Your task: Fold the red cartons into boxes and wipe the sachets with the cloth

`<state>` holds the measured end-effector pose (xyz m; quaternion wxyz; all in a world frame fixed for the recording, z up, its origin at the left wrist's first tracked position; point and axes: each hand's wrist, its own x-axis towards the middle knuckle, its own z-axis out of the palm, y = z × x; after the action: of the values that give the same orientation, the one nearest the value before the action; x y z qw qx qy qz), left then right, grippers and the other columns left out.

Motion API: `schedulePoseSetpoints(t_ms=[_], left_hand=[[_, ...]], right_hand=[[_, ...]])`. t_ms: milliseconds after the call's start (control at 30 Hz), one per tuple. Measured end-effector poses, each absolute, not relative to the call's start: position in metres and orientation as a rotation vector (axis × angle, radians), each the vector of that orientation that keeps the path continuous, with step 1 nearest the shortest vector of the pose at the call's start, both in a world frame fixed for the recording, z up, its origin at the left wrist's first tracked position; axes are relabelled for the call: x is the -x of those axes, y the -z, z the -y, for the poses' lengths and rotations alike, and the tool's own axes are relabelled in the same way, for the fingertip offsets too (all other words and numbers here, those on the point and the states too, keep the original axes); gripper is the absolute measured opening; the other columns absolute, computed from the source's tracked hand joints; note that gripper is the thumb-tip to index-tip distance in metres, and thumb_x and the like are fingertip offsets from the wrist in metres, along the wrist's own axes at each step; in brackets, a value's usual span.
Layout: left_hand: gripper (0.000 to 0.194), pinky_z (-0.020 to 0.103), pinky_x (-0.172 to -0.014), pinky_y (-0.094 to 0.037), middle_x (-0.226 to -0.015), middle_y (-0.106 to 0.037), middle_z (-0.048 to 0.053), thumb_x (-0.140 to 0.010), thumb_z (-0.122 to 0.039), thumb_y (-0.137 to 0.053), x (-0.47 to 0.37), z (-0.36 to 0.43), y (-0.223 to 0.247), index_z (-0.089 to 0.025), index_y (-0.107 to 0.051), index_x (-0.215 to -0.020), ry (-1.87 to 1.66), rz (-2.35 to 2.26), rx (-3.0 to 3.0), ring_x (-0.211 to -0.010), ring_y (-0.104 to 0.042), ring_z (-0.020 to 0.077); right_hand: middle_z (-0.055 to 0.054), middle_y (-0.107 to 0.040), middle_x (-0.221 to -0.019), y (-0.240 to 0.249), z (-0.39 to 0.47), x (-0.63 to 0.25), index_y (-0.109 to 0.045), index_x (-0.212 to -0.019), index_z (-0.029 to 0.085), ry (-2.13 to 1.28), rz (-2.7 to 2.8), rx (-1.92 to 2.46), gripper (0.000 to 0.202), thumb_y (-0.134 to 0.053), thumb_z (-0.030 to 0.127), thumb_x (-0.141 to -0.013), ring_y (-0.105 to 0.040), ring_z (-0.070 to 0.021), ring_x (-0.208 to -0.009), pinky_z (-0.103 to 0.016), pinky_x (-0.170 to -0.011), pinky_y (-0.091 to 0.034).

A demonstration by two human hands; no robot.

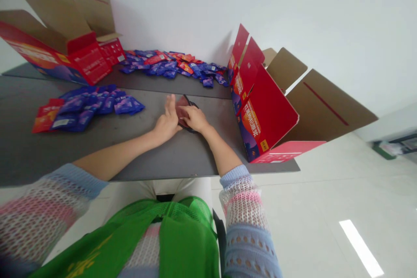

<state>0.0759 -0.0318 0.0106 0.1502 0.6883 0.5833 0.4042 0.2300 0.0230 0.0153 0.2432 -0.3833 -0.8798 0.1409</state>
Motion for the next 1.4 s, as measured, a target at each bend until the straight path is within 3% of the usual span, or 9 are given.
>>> schedulePoseSetpoints(t_ms=[200, 300, 367, 467, 600, 800, 967, 1200, 1400], left_hand=[[0.074, 0.045, -0.093, -0.054, -0.158, -0.031, 0.028, -0.088, -0.025, -0.058, -0.083, 0.037, -0.004, -0.013, -0.033, -0.156, -0.919, -1.745, -2.294, -0.114, -0.065, 0.0369], [0.062, 0.051, -0.096, -0.051, -0.133, -0.057, 0.032, -0.091, -0.012, -0.040, -0.087, 0.038, 0.001, -0.006, -0.037, -0.153, -0.859, -1.811, -2.342, -0.110, -0.066, 0.0352], [0.058, 0.052, -0.094, -0.052, -0.118, -0.065, 0.032, -0.090, -0.007, -0.035, -0.087, 0.036, 0.002, 0.000, -0.046, -0.146, -0.821, -1.832, -2.348, -0.108, -0.067, 0.0356], [0.051, 0.049, -0.090, -0.054, -0.110, -0.068, 0.030, -0.088, -0.008, -0.038, -0.075, 0.026, -0.004, 0.001, -0.056, -0.136, -0.747, -1.868, -2.313, -0.102, -0.069, 0.0349], [0.037, 0.044, -0.089, -0.056, -0.094, -0.074, 0.017, -0.086, -0.016, -0.050, -0.040, -0.001, -0.015, -0.011, -0.068, -0.117, -0.849, -1.747, -2.008, -0.093, -0.072, 0.0295], [0.020, 0.036, -0.069, -0.060, -0.066, -0.070, 0.006, -0.074, -0.019, -0.062, -0.010, -0.031, -0.009, -0.010, -0.073, -0.089, -1.057, -1.307, -1.116, -0.066, -0.069, 0.0200], [0.022, 0.031, -0.065, -0.060, -0.070, -0.072, 0.005, -0.072, -0.021, -0.065, -0.012, -0.032, -0.005, -0.012, -0.074, -0.090, -1.060, -1.222, -1.251, -0.068, -0.069, 0.0196], [0.034, 0.052, -0.073, -0.061, -0.082, -0.073, 0.013, -0.085, -0.035, -0.067, -0.004, -0.032, -0.004, -0.014, -0.068, -0.111, -0.673, -1.027, -1.249, -0.068, -0.073, 0.0262], [0.023, 0.053, -0.083, -0.061, -0.091, -0.075, 0.018, -0.082, -0.009, -0.065, -0.005, -0.030, -0.009, -0.007, -0.070, -0.104, -0.719, -0.955, -1.072, -0.079, -0.075, 0.0281]], right_hand=[[-0.006, -0.069, -0.127, -0.020, -0.024, -0.241, -0.062, -0.134, 0.027, -0.138, 2.316, 1.374, 0.052, -0.052, 0.012, -0.085, -0.062, -0.0259, -0.113, -0.039, -0.099, -0.048], [-0.008, -0.069, -0.128, -0.016, -0.030, -0.250, -0.065, -0.131, 0.025, -0.130, 2.179, 1.486, 0.047, -0.052, 0.016, -0.087, -0.062, -0.0272, -0.116, -0.040, -0.100, -0.048], [-0.008, -0.068, -0.130, -0.012, -0.035, -0.258, -0.066, -0.130, 0.024, -0.191, 2.081, 1.460, 0.045, -0.049, 0.017, -0.089, -0.061, -0.0251, -0.119, -0.039, -0.102, -0.047], [-0.008, -0.066, -0.133, -0.008, -0.040, -0.263, -0.063, -0.133, 0.021, -0.309, 1.934, 1.309, 0.047, -0.045, 0.017, -0.090, -0.060, -0.0213, -0.122, -0.036, -0.104, -0.047], [-0.009, -0.063, -0.136, -0.014, -0.032, -0.255, -0.060, -0.136, 0.020, -0.272, 1.878, 1.159, 0.049, -0.042, 0.017, -0.091, -0.058, -0.0213, -0.125, -0.038, -0.107, -0.045], [-0.001, -0.061, -0.141, -0.029, 0.001, -0.221, -0.058, -0.140, 0.031, -0.102, 2.493, 1.006, 0.050, -0.053, 0.019, -0.092, -0.054, -0.0243, -0.127, -0.040, -0.107, -0.045], [0.003, -0.059, -0.143, -0.026, 0.005, -0.208, -0.058, -0.139, 0.037, -0.045, 2.605, 1.123, 0.047, -0.056, 0.024, -0.094, -0.055, -0.0223, -0.126, -0.037, -0.103, -0.050], [0.002, -0.068, -0.131, -0.031, -0.016, -0.238, -0.064, -0.131, 0.038, -0.119, 2.343, 1.561, 0.040, -0.058, 0.027, -0.093, -0.065, -0.0225, -0.115, -0.035, -0.095, -0.054], [-0.002, -0.067, -0.132, -0.034, -0.020, -0.257, -0.064, -0.132, 0.034, -0.134, 2.159, 1.670, 0.037, -0.053, 0.029, -0.097, -0.063, -0.0220, -0.117, -0.033, -0.097, -0.051]])
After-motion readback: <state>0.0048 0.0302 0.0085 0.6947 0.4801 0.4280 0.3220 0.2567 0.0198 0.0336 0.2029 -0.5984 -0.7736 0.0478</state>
